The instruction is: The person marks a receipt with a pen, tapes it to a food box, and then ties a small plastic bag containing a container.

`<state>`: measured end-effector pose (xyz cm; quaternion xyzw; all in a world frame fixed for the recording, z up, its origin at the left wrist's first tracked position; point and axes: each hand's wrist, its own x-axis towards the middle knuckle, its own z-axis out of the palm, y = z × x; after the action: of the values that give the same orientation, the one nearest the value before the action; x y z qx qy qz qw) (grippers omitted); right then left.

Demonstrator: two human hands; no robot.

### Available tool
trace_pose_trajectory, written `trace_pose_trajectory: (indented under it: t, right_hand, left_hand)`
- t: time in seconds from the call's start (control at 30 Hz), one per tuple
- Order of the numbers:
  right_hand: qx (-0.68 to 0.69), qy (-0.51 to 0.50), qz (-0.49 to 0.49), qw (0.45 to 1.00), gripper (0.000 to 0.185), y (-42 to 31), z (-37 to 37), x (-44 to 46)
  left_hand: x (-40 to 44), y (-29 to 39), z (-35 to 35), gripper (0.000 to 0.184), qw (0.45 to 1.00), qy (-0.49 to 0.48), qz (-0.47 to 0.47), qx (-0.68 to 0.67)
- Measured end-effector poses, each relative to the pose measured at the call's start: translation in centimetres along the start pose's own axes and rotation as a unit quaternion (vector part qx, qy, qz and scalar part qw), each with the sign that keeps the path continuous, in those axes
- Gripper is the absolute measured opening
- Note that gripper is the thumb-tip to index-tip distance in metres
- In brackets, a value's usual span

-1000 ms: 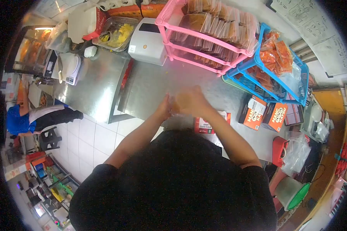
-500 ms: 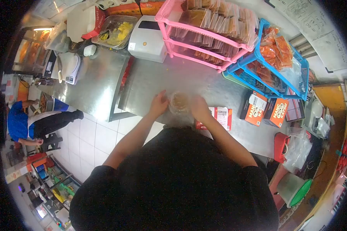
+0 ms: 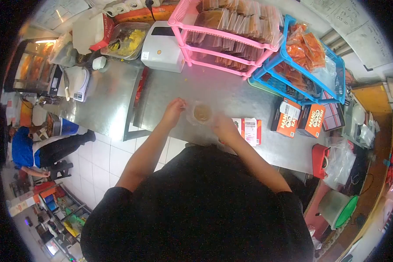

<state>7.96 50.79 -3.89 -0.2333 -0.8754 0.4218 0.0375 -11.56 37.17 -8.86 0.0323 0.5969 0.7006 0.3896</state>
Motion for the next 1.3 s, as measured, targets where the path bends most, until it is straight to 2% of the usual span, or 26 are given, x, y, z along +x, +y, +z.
trace_pose_trajectory:
  t: [0.07,0.1,0.17,0.2,0.27,0.37,0.4,0.47,0.53,0.6,0.67,0.73,0.77,0.87,0.9,0.93,1.0,1.03,1.07,1.1,1.13,1.17,1.2,1.27,1.3]
  right_hand:
    - [-0.015,-0.010,-0.010,1.000,0.023,-0.7,-0.4,0.0]
    - [-0.032,-0.022,-0.025,0.999,0.018,-1.1,-0.7,0.1]
    - [-0.015,-0.009,-0.044,0.999,0.016,-2.5,-1.6,-0.1]
    - [0.005,-0.003,-0.058,0.998,0.014,-3.1,-2.0,-0.2]
    - [-0.011,0.015,-0.083,0.996,0.013,-3.4,-2.5,0.2]
    - [-0.020,0.037,-0.104,0.994,0.011,-3.4,-2.9,-0.2]
    - [-0.013,0.039,-0.104,0.994,0.010,-3.8,-3.5,0.2]
    - [0.013,0.042,-0.110,0.993,0.009,-5.3,-5.1,-0.5]
    - [-0.008,0.054,-0.159,0.986,0.012,-6.8,-6.2,-1.0]
    - [-0.007,0.074,-0.165,0.983,0.014,-7.2,-6.1,-1.2]
    - [-0.012,0.105,-0.169,0.980,0.017,-7.6,-6.4,-1.0]
    - [-0.060,0.096,-0.196,0.974,0.024,-7.9,-6.8,-1.4]
    - [-0.068,0.117,-0.181,0.974,0.024,-8.1,-7.4,-1.7]
    - [-0.174,-0.022,-0.069,0.982,0.017,-9.2,-9.2,-2.4]
    - [-0.171,-0.009,-0.059,0.983,0.017,-9.1,-9.3,-2.5]
    - [-0.148,-0.009,-0.063,0.987,0.014,-8.9,-9.4,-2.4]
    - [-0.124,-0.003,-0.067,0.990,0.010,-8.2,-8.9,-2.2]
    - [-0.065,0.002,-0.103,0.993,0.011,-7.6,-8.2,-2.1]
    - [-0.005,0.006,-0.140,0.990,0.012,-7.0,-7.4,-1.9]
    - [-0.003,0.011,-0.139,0.990,0.012,-6.3,-6.6,-1.6]
    - [0.022,0.018,-0.197,0.980,0.011,-5.6,-5.8,-1.1]
    - [0.045,0.028,-0.256,0.965,0.010,-5.5,-5.8,-0.8]
    - [0.045,0.035,-0.256,0.965,0.010,-5.3,-5.8,-0.7]
    - [0.111,-0.053,-0.194,0.973,0.012,-5.2,-5.9,-0.7]
    - [0.113,-0.047,-0.194,0.973,0.012,-5.1,-5.9,-0.8]
  left_hand:
    - [-0.4,-0.4,-0.6,0.014,0.992,-0.118,0.003,0.042]
    - [-0.8,-0.4,-0.3,0.014,0.992,-0.121,0.003,0.043]
    - [-1.3,0.5,0.8,0.014,0.975,-0.100,-0.005,0.197]
    - [-1.7,1.7,1.6,0.014,0.975,-0.100,-0.001,0.198]
    - [-3.1,3.2,2.5,0.013,0.966,-0.082,0.085,0.231]
    - [-3.8,3.8,2.6,0.013,0.965,-0.038,0.109,0.236]
    - [-3.6,4.6,2.9,0.013,0.964,-0.042,0.120,0.236]
    - [-4.8,4.9,2.9,0.011,0.981,-0.094,0.133,0.105]
    - [-5.7,5.0,3.1,0.011,0.979,-0.115,0.132,0.100]
    - [-6.0,6.1,3.3,0.010,0.975,-0.142,0.144,0.095]
    - [-6.9,7.4,3.4,0.009,0.976,-0.144,0.085,0.140]
    - [-7.3,8.9,3.1,0.012,0.940,-0.172,0.085,0.282]
    - [-7.3,9.1,2.8,0.012,0.935,-0.178,0.113,0.287]
    - [-7.8,9.8,2.5,0.011,0.923,-0.195,0.154,0.292]
    - [-8.2,9.9,2.2,0.010,0.925,-0.182,0.161,0.292]
    - [-8.4,9.8,2.0,0.010,0.921,-0.194,0.163,0.296]
    - [-8.5,9.4,1.5,0.020,0.961,-0.207,0.097,0.157]
    - [-8.5,9.2,1.6,0.020,0.959,-0.212,0.097,0.162]
    - [-8.7,8.9,2.0,0.027,0.950,-0.184,0.116,0.226]
    - [-9.1,8.5,2.4,0.035,0.935,-0.155,0.134,0.289]
    - [-9.3,8.0,2.6,0.035,0.933,-0.158,0.135,0.293]
    - [-9.5,7.5,2.9,0.039,0.891,-0.130,0.156,0.407]
    - [-9.7,7.2,3.3,0.043,0.834,-0.101,0.176,0.514]
    - [-9.9,7.0,4.3,0.037,0.848,-0.113,0.153,0.494]
    - [-10.0,7.1,4.8,0.030,0.857,-0.118,0.129,0.484]
